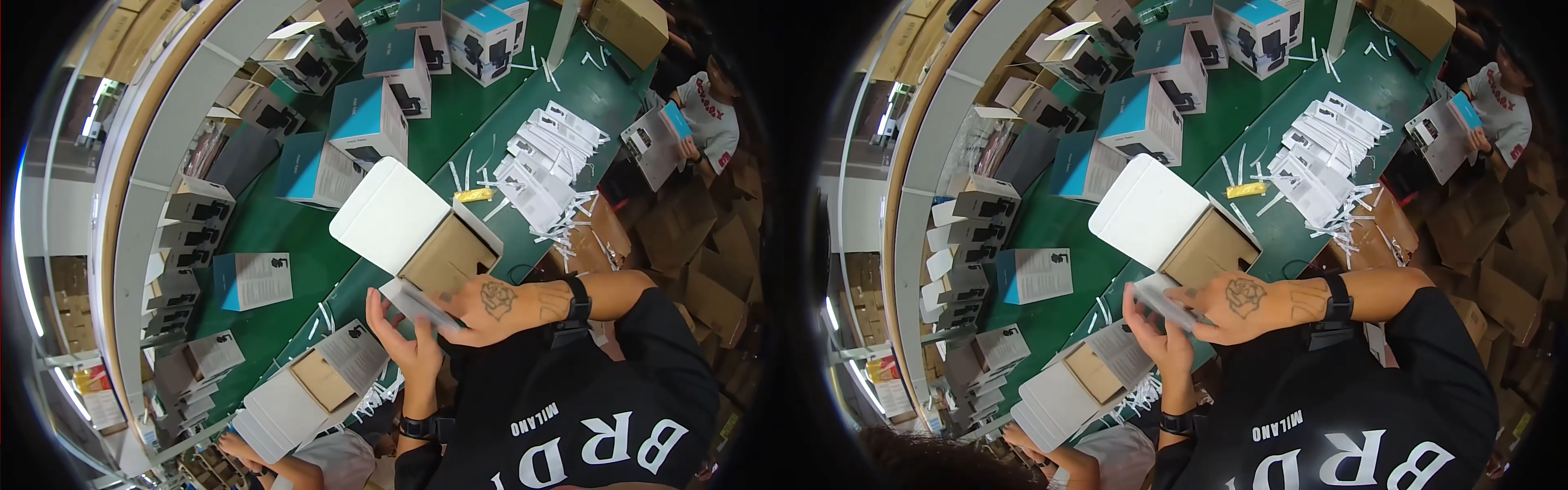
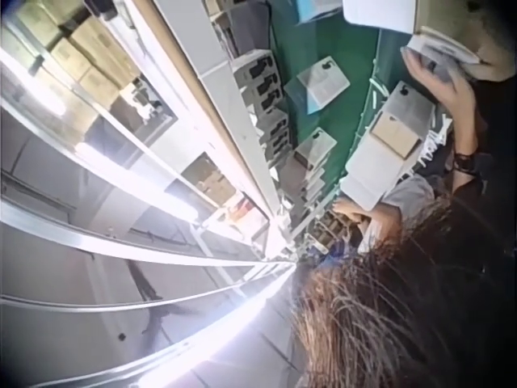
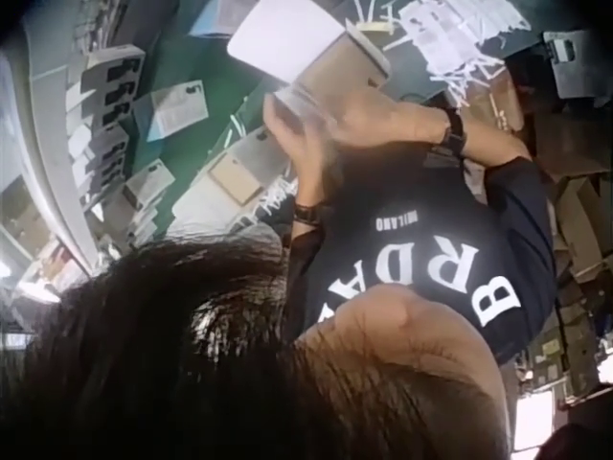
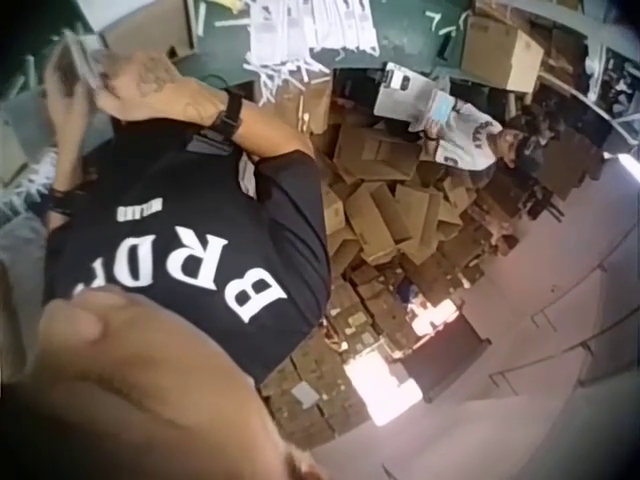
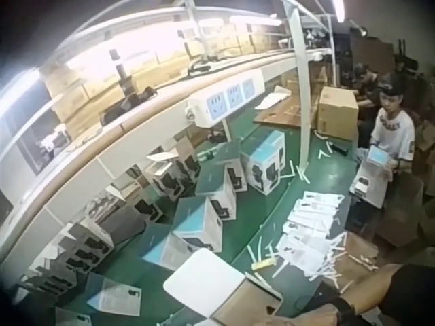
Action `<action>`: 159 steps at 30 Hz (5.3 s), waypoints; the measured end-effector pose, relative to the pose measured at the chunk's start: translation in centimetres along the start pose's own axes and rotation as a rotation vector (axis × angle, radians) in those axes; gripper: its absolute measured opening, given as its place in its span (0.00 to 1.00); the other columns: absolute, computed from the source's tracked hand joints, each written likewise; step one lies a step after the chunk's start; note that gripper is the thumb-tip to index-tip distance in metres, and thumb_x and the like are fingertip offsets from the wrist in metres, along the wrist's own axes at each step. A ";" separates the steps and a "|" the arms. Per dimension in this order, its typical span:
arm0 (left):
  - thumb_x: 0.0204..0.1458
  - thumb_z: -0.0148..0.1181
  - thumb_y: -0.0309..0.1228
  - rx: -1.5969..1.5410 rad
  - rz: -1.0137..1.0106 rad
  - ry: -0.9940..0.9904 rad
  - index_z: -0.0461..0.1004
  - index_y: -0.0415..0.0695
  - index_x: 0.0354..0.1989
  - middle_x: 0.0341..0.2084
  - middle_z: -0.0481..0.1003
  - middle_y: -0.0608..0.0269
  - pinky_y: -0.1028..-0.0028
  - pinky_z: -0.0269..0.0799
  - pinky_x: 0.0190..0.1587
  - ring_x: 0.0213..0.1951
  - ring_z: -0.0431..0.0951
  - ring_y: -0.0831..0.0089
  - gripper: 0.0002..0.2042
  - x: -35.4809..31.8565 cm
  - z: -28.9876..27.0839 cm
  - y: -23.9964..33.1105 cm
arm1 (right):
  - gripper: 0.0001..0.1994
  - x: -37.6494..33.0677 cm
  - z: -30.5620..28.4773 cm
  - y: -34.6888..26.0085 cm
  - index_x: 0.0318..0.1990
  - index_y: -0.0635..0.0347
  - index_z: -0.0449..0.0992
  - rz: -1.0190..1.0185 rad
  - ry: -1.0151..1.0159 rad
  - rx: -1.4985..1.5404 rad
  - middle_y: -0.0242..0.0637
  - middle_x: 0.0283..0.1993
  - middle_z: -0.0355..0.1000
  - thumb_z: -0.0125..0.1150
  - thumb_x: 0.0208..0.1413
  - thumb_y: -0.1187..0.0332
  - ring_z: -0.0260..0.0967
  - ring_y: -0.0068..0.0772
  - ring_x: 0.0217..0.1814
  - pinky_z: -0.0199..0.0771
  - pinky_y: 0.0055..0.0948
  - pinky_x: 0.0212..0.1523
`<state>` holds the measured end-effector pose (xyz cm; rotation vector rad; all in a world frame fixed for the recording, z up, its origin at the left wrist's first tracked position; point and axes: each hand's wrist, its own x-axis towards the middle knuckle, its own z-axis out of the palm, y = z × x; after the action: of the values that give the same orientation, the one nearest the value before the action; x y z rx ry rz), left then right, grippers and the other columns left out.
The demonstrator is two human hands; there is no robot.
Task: The person opens a white box, inserts a manual and a small white box, and applies tape to the seams using a yellow dispenser. They then pick up a blue box, apply tape to its edges, and place it into a larger white box.
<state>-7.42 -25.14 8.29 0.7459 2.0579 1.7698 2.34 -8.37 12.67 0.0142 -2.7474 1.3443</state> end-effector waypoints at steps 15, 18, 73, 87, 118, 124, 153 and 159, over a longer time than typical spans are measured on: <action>0.58 0.59 0.21 0.070 -0.026 -0.018 0.50 0.35 0.77 0.75 0.55 0.45 0.60 0.60 0.70 0.71 0.62 0.57 0.37 1.1 4.9 -0.1 | 0.18 -5.3 -3.3 13.3 0.62 0.59 0.72 0.253 0.809 0.582 0.36 0.50 0.77 0.61 0.68 0.65 0.75 0.27 0.45 0.77 0.29 0.46; 0.61 0.58 0.26 0.325 0.058 -0.179 0.49 0.33 0.77 0.77 0.49 0.38 0.54 0.48 0.75 0.76 0.53 0.50 0.37 1.7 4.7 1.1 | 0.42 -2.9 2.5 18.2 0.75 0.64 0.57 0.323 0.376 0.504 0.52 0.78 0.54 0.67 0.63 0.49 0.59 0.50 0.75 0.61 0.44 0.74; 0.42 0.75 0.53 0.899 0.397 -0.285 0.68 0.44 0.67 0.65 0.63 0.36 0.42 0.62 0.63 0.61 0.66 0.37 0.44 5.9 8.7 -2.4 | 0.14 -0.9 -8.7 16.0 0.47 0.58 0.81 0.233 0.086 0.094 0.44 0.35 0.78 0.58 0.69 0.58 0.78 0.45 0.33 0.77 0.39 0.36; 0.43 0.74 0.53 0.899 0.424 -0.262 0.72 0.44 0.64 0.65 0.64 0.38 0.42 0.62 0.63 0.62 0.65 0.37 0.41 5.9 8.7 -3.1 | 0.08 -0.4 -7.3 17.4 0.46 0.59 0.80 0.102 0.241 -0.114 0.39 0.34 0.77 0.63 0.65 0.65 0.77 0.43 0.29 0.77 0.36 0.30; 0.42 0.77 0.53 0.816 0.443 -0.175 0.71 0.37 0.54 0.63 0.67 0.38 0.43 0.65 0.64 0.61 0.68 0.37 0.38 5.3 8.7 -2.6 | 0.09 2.0 -5.6 14.7 0.39 0.56 0.82 0.042 0.200 -0.064 0.37 0.34 0.78 0.72 0.56 0.63 0.79 0.46 0.34 0.77 0.38 0.33; 0.37 0.81 0.48 0.782 0.447 -0.175 0.69 0.37 0.56 0.65 0.66 0.39 0.44 0.63 0.65 0.63 0.66 0.38 0.41 4.8 8.5 -2.8 | 0.12 2.5 -6.2 14.2 0.41 0.58 0.81 0.318 0.066 -0.012 0.44 0.36 0.79 0.70 0.55 0.61 0.79 0.52 0.40 0.78 0.44 0.41; 0.56 0.66 0.38 0.715 0.842 -0.260 0.81 0.29 0.43 0.42 0.80 0.37 0.49 0.74 0.62 0.50 0.81 0.42 0.19 2.7 4.6 -6.8 | 0.08 7.3 0.7 7.7 0.42 0.62 0.80 0.073 0.148 -0.138 0.42 0.39 0.78 0.67 0.58 0.69 0.80 0.45 0.35 0.80 0.35 0.36; 0.56 0.65 0.34 0.657 0.895 -0.254 0.81 0.30 0.39 0.39 0.81 0.40 0.51 0.75 0.61 0.47 0.82 0.46 0.15 2.8 4.5 -7.2 | 0.08 6.6 1.8 7.7 0.41 0.62 0.80 0.080 0.206 -0.160 0.42 0.38 0.77 0.68 0.57 0.69 0.79 0.45 0.33 0.79 0.35 0.33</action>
<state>-8.46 -20.55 0.65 2.2188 2.2839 1.1443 -4.73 -4.89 6.05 -0.2336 -2.6948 1.0705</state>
